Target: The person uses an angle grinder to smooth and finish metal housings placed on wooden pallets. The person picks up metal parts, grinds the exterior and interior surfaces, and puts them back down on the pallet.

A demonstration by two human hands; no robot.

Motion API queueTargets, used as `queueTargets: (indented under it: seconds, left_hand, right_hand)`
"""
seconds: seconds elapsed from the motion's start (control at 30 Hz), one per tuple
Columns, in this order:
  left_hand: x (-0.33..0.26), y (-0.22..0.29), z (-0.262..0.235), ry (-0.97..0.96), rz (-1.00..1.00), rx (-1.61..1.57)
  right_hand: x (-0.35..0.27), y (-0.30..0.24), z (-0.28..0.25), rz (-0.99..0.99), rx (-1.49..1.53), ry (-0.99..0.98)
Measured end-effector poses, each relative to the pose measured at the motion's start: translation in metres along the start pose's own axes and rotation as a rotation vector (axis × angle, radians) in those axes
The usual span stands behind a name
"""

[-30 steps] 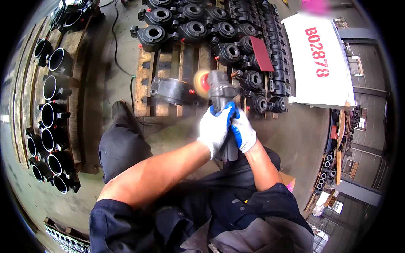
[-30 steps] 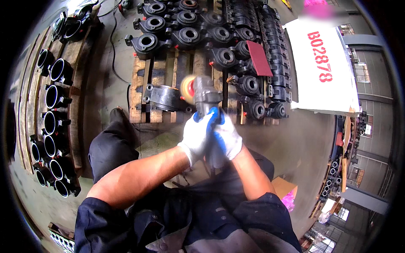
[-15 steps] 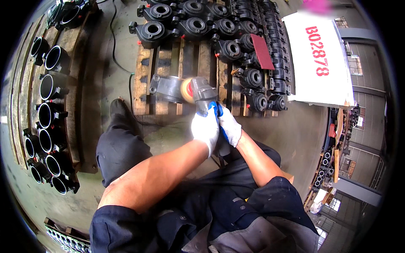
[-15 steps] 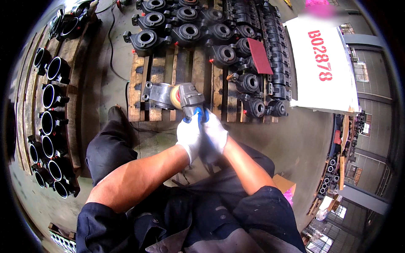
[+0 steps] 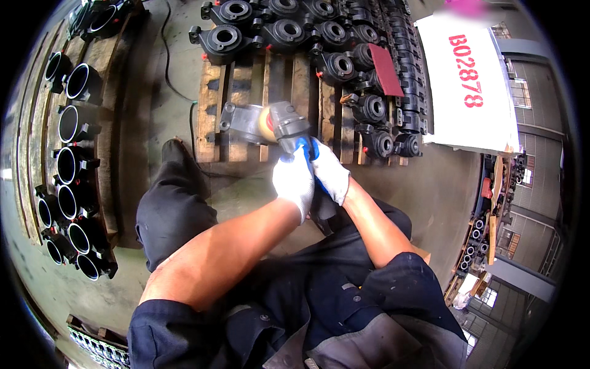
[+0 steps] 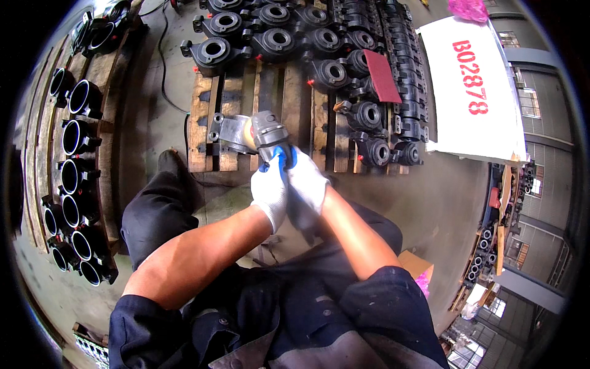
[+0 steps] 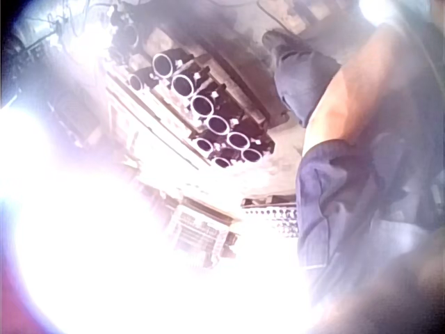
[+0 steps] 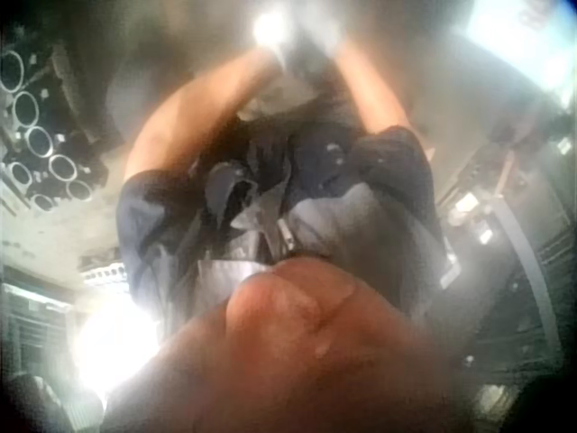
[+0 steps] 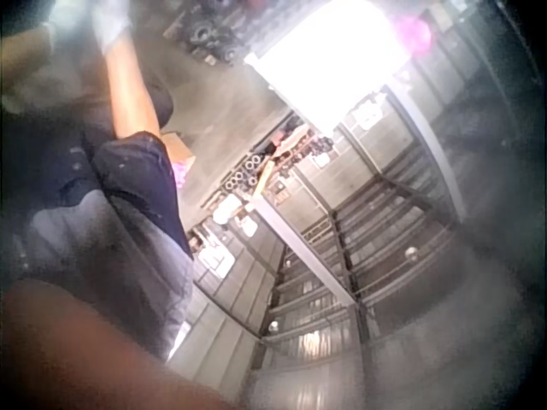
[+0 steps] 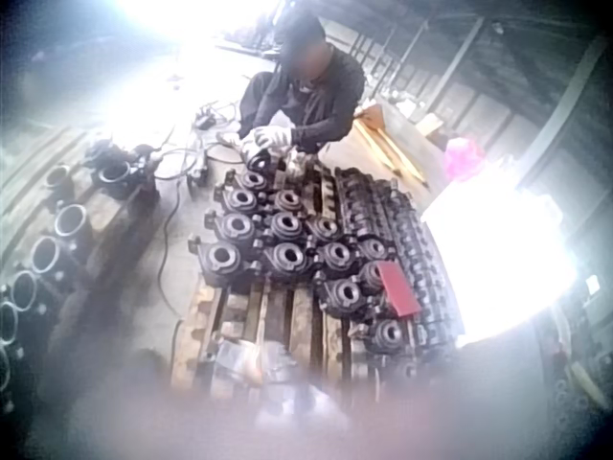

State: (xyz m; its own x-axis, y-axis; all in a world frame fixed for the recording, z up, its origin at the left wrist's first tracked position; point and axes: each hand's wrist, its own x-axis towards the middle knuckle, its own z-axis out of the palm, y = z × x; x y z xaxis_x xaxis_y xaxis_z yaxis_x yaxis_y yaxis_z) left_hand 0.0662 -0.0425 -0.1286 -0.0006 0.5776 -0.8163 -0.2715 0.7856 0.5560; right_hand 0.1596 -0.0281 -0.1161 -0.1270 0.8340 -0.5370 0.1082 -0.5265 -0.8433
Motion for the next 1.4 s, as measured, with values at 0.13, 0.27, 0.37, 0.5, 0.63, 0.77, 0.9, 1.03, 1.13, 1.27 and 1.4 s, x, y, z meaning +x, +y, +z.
queueTargets:
  seconds: [0.13,0.27,0.37,0.5,0.63,0.77,0.9,1.03,1.13,1.27,1.4]
  left_hand:
    - [0.000,-0.007,0.013,-0.077,0.084,-0.044]
    - [-0.001,-0.005,0.016,-0.068,0.065,0.022]
    - [-0.002,-0.003,0.012,-0.064,0.104,-0.014]
    - [0.001,0.007,0.004,-0.066,0.111,-0.061]
    - [-0.007,0.024,-0.003,-0.099,0.092,-0.072]
    - [0.002,0.033,-0.004,-0.138,0.041,-0.250]
    - [0.011,0.044,-0.001,-0.056,0.023,-0.415]
    - [0.011,0.058,-0.005,-0.039,-0.049,-0.521]
    - [0.012,0.055,-0.004,-0.033,-0.041,-0.526]
    - [0.018,0.037,0.004,-0.143,0.002,-0.428]
    - [0.006,0.033,0.005,-0.263,0.035,-0.252]
  right_hand:
    - [-0.002,0.022,-0.025,0.238,0.577,-0.041]
    - [-0.008,0.021,-0.024,0.265,0.503,0.004]
    - [-0.003,0.007,-0.018,0.261,0.363,-0.030]
    - [0.013,0.010,-0.018,0.104,0.021,-0.019]
    - [0.027,-0.003,-0.025,0.058,-0.199,-0.139]
    - [0.039,-0.048,-0.010,0.177,-0.282,-0.200]
    - [0.055,-0.084,0.010,0.316,-0.340,-0.247]
    - [0.077,-0.097,0.018,0.356,-0.622,-0.278]
    - [0.071,-0.102,0.023,0.388,-0.594,-0.252]
    - [0.054,-0.088,0.005,0.322,-0.397,-0.253]
    - [0.025,-0.064,-0.016,0.344,-0.133,-0.108]
